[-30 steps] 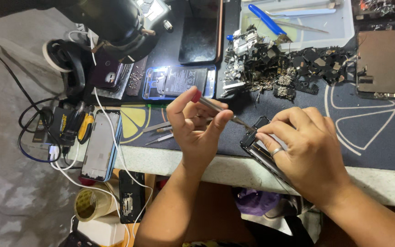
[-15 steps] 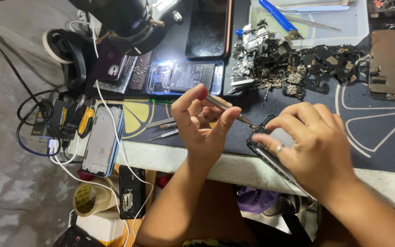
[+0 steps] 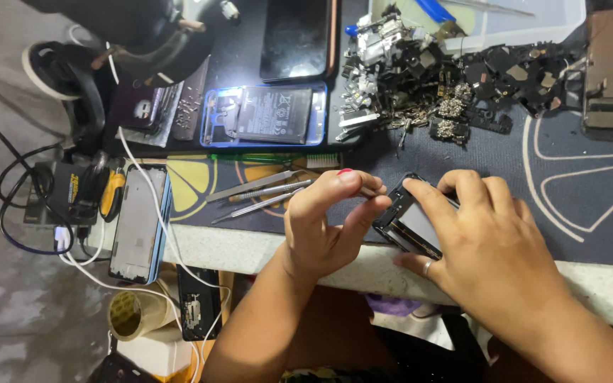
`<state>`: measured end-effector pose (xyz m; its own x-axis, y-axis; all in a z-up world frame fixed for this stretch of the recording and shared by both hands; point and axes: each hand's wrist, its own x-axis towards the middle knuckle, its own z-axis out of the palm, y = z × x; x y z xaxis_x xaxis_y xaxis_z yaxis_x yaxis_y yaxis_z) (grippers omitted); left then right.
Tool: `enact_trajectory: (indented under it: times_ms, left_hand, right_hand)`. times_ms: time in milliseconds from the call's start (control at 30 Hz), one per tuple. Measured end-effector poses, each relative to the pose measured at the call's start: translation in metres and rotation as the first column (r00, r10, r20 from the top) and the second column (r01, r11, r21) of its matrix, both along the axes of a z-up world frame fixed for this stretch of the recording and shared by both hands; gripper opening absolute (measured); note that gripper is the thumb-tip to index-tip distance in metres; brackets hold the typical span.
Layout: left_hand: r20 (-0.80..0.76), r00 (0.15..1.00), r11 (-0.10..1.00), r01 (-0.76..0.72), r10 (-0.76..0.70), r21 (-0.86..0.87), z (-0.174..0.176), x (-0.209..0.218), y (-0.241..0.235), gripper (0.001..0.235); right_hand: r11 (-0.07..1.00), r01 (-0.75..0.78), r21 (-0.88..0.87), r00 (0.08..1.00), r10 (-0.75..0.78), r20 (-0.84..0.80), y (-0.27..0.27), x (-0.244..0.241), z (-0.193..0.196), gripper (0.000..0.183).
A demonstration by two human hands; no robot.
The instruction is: The person removes a battery from a smartphone chassis, peels off protective film, and places the battery into the chassis. They then use a screwdriver to fasten screws along the phone's edge.
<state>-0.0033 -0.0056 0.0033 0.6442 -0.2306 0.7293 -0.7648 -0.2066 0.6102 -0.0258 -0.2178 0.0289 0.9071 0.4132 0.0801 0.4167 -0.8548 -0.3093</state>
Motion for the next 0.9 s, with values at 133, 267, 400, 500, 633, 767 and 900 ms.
enact_trajectory:
  times_ms: [133, 267, 400, 500, 633, 767, 900]
  left_hand:
    - [-0.067, 0.998, 1.0, 0.012, -0.011, 0.011, -0.002, -0.002, -0.001, 0.066]
    - [-0.081, 0.996, 1.0, 0.026, -0.026, 0.003, -0.004, -0.001, -0.001, 0.066]
    - [-0.088, 0.996, 1.0, 0.029, -0.028, 0.011, -0.006, -0.001, -0.001, 0.066]
    - [-0.105, 0.994, 0.999, 0.039, -0.037, 0.02, -0.002, -0.001, -0.001, 0.064]
    - [-0.046, 0.998, 0.994, 0.042, -0.037, 0.102, 0.007, 0.003, -0.001, 0.063]
    - [0.018, 0.995, 0.98, 0.097, -0.101, 0.173, 0.017, 0.005, -0.002, 0.063]
    - [-0.077, 0.978, 0.971, 0.202, -0.193, 0.127, 0.021, 0.005, -0.001, 0.06]
  right_hand:
    - [0.999, 0.003, 0.034, 1.0, -0.003, 0.003, 0.0, -0.002, 0.001, 0.086]
    - [0.999, 0.007, 0.033, 1.0, -0.007, -0.003, 0.0, -0.001, 0.001, 0.088]
    - [0.998, 0.003, 0.061, 1.0, -0.003, -0.002, 0.0, -0.001, 0.001, 0.088]
    - [0.997, 0.007, 0.071, 0.999, -0.003, -0.052, 0.0, -0.001, 0.001, 0.087]
    - [0.998, 0.007, 0.06, 1.0, -0.006, -0.014, 0.0, -0.001, 0.001, 0.087]
    - [0.999, 0.004, 0.039, 1.0, -0.004, -0.001, 0.0, -0.001, 0.001, 0.087]
    - [0.999, 0.015, 0.034, 1.0, -0.015, -0.002, 0.0, -0.001, 0.001, 0.086]
